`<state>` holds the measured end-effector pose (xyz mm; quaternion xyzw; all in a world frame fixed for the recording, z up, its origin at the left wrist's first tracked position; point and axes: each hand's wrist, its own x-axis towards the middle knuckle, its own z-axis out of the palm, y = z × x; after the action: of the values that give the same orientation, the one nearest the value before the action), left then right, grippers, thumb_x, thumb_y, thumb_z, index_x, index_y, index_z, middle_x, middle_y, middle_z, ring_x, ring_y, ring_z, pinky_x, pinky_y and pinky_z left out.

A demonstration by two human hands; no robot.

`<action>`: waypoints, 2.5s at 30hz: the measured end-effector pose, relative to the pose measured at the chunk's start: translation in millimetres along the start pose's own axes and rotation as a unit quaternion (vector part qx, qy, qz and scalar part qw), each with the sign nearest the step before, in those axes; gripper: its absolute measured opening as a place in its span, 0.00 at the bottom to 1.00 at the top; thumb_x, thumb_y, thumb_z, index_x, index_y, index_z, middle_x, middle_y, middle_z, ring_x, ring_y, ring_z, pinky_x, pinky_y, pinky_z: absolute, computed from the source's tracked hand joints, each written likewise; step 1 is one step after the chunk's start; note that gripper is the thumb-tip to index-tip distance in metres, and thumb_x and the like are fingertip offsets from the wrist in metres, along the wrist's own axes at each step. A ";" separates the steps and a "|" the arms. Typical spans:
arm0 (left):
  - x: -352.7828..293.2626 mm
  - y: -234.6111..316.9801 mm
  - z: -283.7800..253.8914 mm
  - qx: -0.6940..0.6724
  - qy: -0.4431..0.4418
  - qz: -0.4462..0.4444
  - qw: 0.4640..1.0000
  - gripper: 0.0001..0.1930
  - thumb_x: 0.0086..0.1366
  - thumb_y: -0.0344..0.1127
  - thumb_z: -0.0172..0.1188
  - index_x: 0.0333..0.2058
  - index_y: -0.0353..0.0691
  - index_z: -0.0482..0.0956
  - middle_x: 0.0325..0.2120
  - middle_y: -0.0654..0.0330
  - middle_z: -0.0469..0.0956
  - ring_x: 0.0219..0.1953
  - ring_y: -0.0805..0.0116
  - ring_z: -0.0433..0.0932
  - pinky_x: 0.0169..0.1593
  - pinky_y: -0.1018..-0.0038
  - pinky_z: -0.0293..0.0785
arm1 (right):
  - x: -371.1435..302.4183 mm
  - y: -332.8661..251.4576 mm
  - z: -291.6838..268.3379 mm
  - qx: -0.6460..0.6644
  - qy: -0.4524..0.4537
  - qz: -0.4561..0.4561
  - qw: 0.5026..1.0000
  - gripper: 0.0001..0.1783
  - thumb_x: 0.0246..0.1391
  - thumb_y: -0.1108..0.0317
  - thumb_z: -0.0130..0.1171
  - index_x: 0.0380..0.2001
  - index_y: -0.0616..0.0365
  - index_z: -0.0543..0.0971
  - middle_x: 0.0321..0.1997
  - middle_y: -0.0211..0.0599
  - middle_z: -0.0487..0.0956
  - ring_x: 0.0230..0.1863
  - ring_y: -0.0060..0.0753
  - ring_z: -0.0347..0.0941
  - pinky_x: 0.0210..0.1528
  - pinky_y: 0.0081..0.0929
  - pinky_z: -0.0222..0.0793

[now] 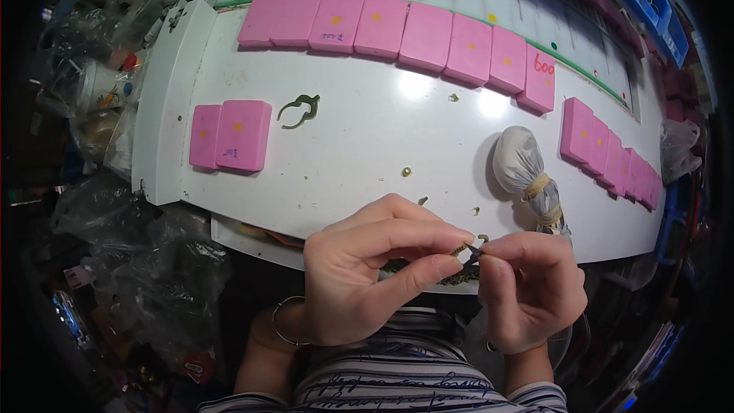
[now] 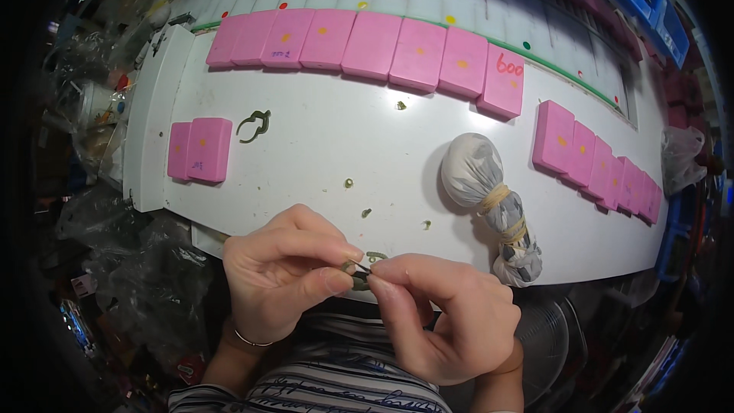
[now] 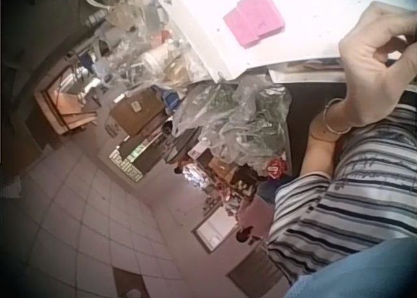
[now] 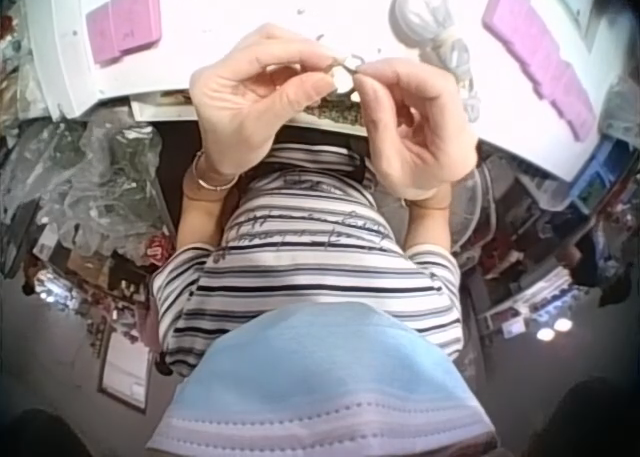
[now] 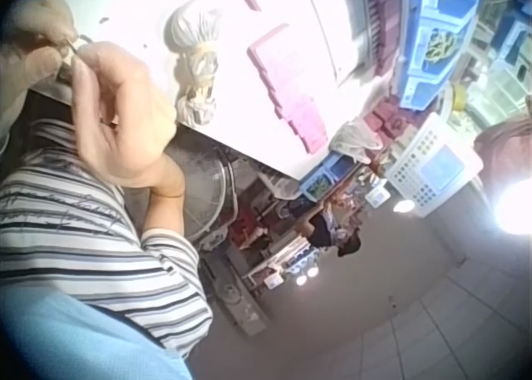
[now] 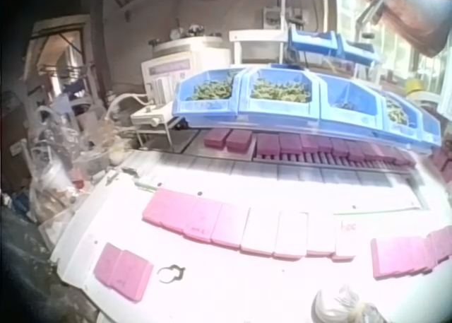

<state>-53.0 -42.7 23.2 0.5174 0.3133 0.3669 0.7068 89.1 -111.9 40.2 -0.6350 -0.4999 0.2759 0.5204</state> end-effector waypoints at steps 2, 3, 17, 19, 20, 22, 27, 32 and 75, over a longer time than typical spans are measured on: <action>1.1 0.6 0.3 0.004 0.000 -0.001 1.000 0.08 0.50 0.20 0.62 0.32 0.26 0.77 0.28 0.52 0.74 0.30 0.72 0.74 0.33 0.82 0.72 | 0.1 1.3 0.0 0.001 -0.003 0.002 1.000 0.08 0.40 0.82 0.62 0.27 0.63 0.76 0.21 0.34 0.78 0.14 0.16 0.68 0.17 0.12 0.63; 1.9 1.4 0.3 0.014 -0.004 0.005 1.000 0.08 0.49 0.20 0.62 0.31 0.26 0.77 0.28 0.52 0.74 0.29 0.72 0.73 0.33 0.82 0.71 | 0.0 2.9 0.6 0.017 0.008 -0.017 1.000 0.09 0.40 0.83 0.62 0.27 0.64 0.75 0.21 0.34 0.78 0.15 0.15 0.68 0.17 0.11 0.62; 4.6 0.8 1.1 0.083 0.008 0.037 0.996 0.07 0.49 0.21 0.63 0.30 0.29 0.78 0.26 0.55 0.74 0.27 0.74 0.71 0.30 0.83 0.66 | 0.8 1.7 -0.8 0.033 0.021 0.002 0.999 0.09 0.40 0.83 0.63 0.27 0.63 0.75 0.22 0.34 0.78 0.15 0.13 0.67 0.16 0.10 0.61; 5.0 0.3 1.5 0.093 0.008 0.049 0.994 0.07 0.49 0.22 0.63 0.29 0.29 0.79 0.26 0.55 0.74 0.27 0.74 0.71 0.30 0.83 0.66 | 2.0 1.2 -1.9 0.017 0.011 0.002 1.000 0.09 0.40 0.82 0.63 0.27 0.62 0.75 0.22 0.34 0.78 0.15 0.13 0.67 0.16 0.10 0.60; 5.0 -0.1 1.7 0.093 0.008 0.049 0.994 0.07 0.49 0.22 0.63 0.29 0.29 0.79 0.26 0.55 0.74 0.27 0.74 0.71 0.30 0.83 0.66 | 2.0 1.4 -2.0 0.017 0.011 0.003 1.000 0.09 0.40 0.82 0.63 0.27 0.62 0.75 0.22 0.34 0.78 0.15 0.13 0.67 0.16 0.10 0.60; 4.8 -0.9 2.1 0.091 0.014 0.041 0.995 0.07 0.49 0.22 0.63 0.29 0.30 0.79 0.26 0.55 0.74 0.27 0.73 0.71 0.30 0.82 0.66 | 2.0 1.8 -2.1 0.015 0.011 0.015 1.000 0.09 0.39 0.82 0.64 0.27 0.62 0.76 0.21 0.34 0.78 0.14 0.13 0.67 0.16 0.10 0.60; 6.1 -0.3 1.8 0.101 0.011 0.043 0.994 0.07 0.49 0.23 0.64 0.29 0.30 0.79 0.26 0.56 0.74 0.27 0.74 0.71 0.30 0.82 0.66 | 2.7 1.0 -2.3 0.011 0.020 0.004 1.000 0.09 0.39 0.82 0.64 0.26 0.62 0.76 0.21 0.33 0.78 0.14 0.14 0.66 0.16 0.11 0.60; 6.1 1.0 1.9 0.121 0.015 0.043 0.992 0.07 0.49 0.24 0.64 0.29 0.31 0.79 0.26 0.56 0.74 0.27 0.74 0.71 0.30 0.82 0.66 | 4.3 0.9 -2.5 -0.001 0.010 0.002 1.000 0.09 0.39 0.82 0.64 0.26 0.62 0.76 0.21 0.32 0.78 0.13 0.13 0.66 0.16 0.10 0.59; 6.9 2.0 -0.9 -0.196 -0.018 -0.170 0.966 0.11 0.56 0.23 0.56 0.37 0.22 0.73 0.25 0.50 0.73 0.24 0.71 0.74 0.21 0.81 0.73 | -2.9 16.6 -1.8 0.014 0.069 -0.045 0.997 0.12 0.40 0.83 0.61 0.31 0.64 0.73 0.22 0.37 0.78 0.18 0.21 0.71 0.19 0.15 0.64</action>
<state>-50.4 -36.0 24.4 0.3146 0.3058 0.2857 0.8520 95.4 -114.6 24.6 -0.6220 -0.4870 0.2146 0.5743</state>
